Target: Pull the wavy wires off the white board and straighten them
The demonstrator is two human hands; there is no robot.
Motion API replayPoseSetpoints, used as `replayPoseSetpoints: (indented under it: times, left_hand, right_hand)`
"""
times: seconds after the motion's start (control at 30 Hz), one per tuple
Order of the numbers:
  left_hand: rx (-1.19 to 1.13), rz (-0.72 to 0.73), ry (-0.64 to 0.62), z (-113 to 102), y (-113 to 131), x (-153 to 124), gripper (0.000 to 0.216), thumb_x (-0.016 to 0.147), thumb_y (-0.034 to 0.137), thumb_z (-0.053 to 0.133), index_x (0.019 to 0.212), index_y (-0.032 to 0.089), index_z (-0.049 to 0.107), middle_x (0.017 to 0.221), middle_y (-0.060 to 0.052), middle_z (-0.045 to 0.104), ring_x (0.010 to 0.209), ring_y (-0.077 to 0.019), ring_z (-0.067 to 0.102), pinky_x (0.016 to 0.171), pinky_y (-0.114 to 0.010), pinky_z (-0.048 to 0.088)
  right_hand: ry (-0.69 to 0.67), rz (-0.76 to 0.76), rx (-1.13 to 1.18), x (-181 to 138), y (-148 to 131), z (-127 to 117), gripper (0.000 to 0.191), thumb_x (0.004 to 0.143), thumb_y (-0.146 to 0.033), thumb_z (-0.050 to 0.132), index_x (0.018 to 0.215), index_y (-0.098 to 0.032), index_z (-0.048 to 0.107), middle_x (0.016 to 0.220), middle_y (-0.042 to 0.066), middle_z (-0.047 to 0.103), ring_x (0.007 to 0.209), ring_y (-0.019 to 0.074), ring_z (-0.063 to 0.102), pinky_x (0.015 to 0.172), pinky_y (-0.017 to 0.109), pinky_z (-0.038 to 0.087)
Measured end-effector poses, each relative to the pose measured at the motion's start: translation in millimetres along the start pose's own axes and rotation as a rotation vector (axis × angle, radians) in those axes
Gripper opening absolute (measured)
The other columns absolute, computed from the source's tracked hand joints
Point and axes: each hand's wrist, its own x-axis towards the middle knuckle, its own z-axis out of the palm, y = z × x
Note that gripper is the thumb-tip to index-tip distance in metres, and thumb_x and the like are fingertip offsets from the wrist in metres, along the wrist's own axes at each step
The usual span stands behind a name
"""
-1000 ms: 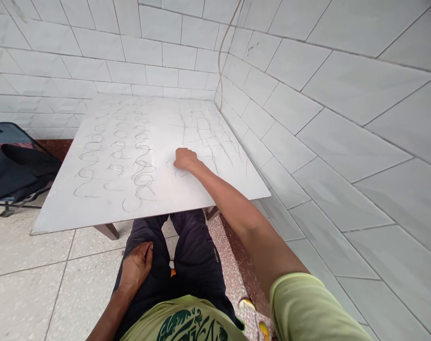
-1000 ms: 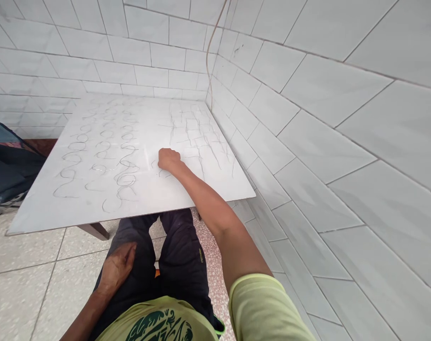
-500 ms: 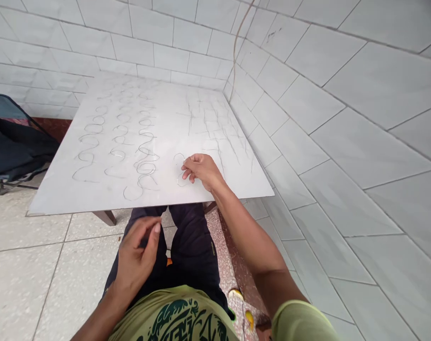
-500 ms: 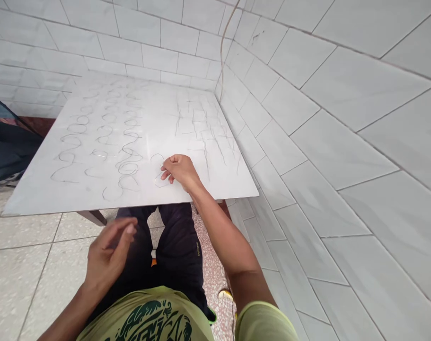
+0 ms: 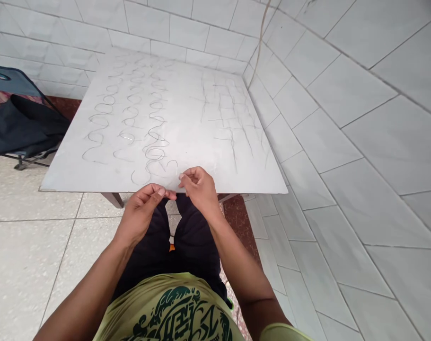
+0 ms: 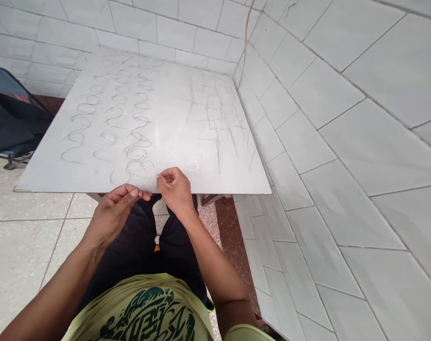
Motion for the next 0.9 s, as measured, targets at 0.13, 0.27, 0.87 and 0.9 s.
replayPoseSetpoints:
  times: [0.13, 0.27, 0.87, 0.9]
  left_hand:
    - [-0.098, -0.104, -0.103, -19, 8, 5, 0.021, 0.094, 0.035, 0.076, 0.088, 0.015, 0.073, 0.083, -0.007, 0.074, 0.092, -0.0225, 0.071, 0.099, -0.038, 0.052]
    - [-0.19, -0.172, -0.167, -28, 15, 9, 0.019, 0.094, 0.029, 0.076, 0.085, 0.013, 0.073, 0.08, -0.005, 0.069, 0.083, -0.0192, 0.07, 0.092, -0.036, 0.055]
    - [-0.415, -0.409, -0.204, -28, -4, 11, 0.02, 0.09, 0.026, 0.079, 0.08, 0.011, 0.072, 0.066, -0.002, 0.063, 0.061, -0.0133, 0.064, 0.072, -0.033, 0.061]
    - [-0.417, -0.419, -0.208, -28, -6, 10, 0.021, 0.09, 0.028, 0.079, 0.08, 0.011, 0.072, 0.065, -0.001, 0.063, 0.059, -0.0135, 0.064, 0.069, -0.032, 0.061]
  right_hand:
    - [0.072, -0.615, -0.454, -13, 3, -15, 0.02, 0.098, -0.026, 0.061, 0.117, -0.021, 0.061, 0.137, 0.016, 0.063, 0.131, 0.0301, 0.057, 0.108, 0.053, 0.051]
    - [-0.178, -0.911, -0.653, -15, -3, -25, 0.022, 0.102, -0.021, 0.058, 0.123, -0.025, 0.062, 0.156, 0.012, 0.052, 0.152, 0.0297, 0.039, 0.12, 0.057, 0.041]
    - [-0.071, -0.898, -0.63, -9, 4, -5, 0.018, 0.105, -0.021, 0.054, 0.09, -0.023, 0.065, 0.126, 0.009, 0.07, 0.124, 0.0272, 0.057, 0.103, 0.048, 0.049]
    - [-0.055, -0.902, -0.62, -10, 5, -5, 0.018, 0.105, -0.021, 0.055, 0.089, -0.023, 0.064, 0.122, 0.008, 0.071, 0.12, 0.0265, 0.059, 0.1, 0.047, 0.049]
